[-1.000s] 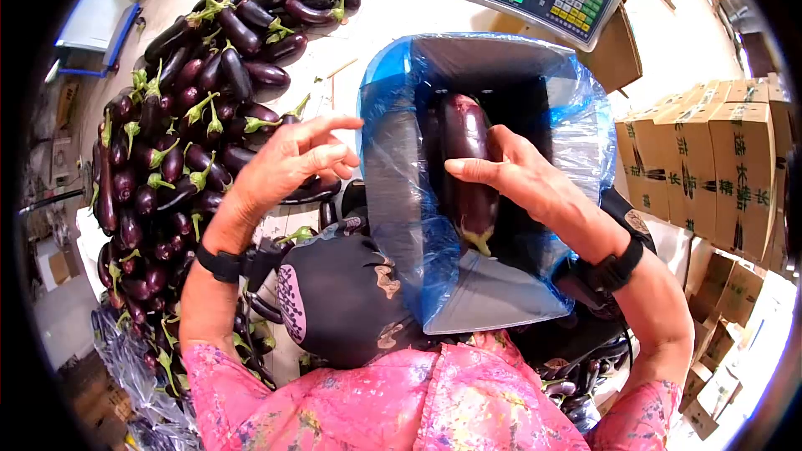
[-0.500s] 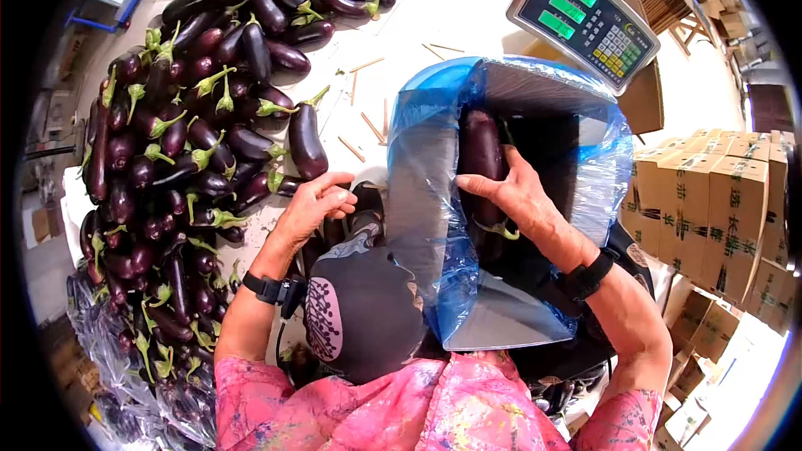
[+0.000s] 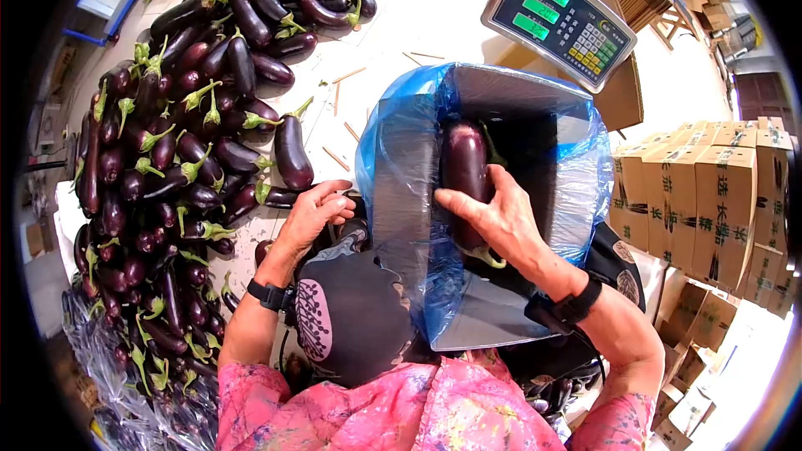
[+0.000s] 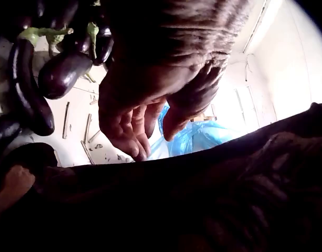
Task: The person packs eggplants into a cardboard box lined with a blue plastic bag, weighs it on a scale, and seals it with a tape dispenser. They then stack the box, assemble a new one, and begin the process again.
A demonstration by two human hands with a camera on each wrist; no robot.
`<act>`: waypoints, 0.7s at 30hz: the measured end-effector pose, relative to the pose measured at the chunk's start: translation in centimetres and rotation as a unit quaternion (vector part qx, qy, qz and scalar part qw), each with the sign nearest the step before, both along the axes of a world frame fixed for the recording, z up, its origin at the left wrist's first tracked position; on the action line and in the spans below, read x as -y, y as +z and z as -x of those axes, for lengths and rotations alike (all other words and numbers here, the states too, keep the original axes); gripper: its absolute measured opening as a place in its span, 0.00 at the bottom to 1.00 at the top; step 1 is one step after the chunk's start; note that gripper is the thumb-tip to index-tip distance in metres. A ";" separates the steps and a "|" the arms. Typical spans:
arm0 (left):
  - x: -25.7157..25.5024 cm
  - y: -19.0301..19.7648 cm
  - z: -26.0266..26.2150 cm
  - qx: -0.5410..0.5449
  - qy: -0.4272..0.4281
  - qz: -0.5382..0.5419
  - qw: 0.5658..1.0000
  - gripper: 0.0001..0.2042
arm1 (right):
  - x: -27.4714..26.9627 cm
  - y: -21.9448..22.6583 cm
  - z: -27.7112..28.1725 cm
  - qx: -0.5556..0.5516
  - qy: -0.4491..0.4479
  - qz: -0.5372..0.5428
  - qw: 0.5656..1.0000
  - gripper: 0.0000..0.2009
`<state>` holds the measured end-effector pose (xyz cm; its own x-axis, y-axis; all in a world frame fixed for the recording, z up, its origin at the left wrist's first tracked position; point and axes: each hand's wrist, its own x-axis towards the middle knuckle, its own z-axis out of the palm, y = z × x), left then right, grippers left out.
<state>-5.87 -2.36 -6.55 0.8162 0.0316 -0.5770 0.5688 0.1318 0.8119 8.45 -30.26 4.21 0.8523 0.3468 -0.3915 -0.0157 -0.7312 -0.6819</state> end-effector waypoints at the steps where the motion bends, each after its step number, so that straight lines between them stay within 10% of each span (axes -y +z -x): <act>1: 0.1 -0.1 0.2 0.001 0.009 0.006 1.000 0.24 | -0.4 -0.7 -0.3 -0.033 -0.023 0.001 0.999 0.39; 9: 0.4 1.6 0.8 0.021 0.013 0.013 1.000 0.22 | -0.3 1.2 1.8 0.184 0.091 -0.087 0.975 0.38; 21: 1.1 12.3 -4.4 0.171 -0.052 0.069 0.981 0.30 | -0.8 3.2 2.5 0.196 0.154 -0.170 0.953 0.41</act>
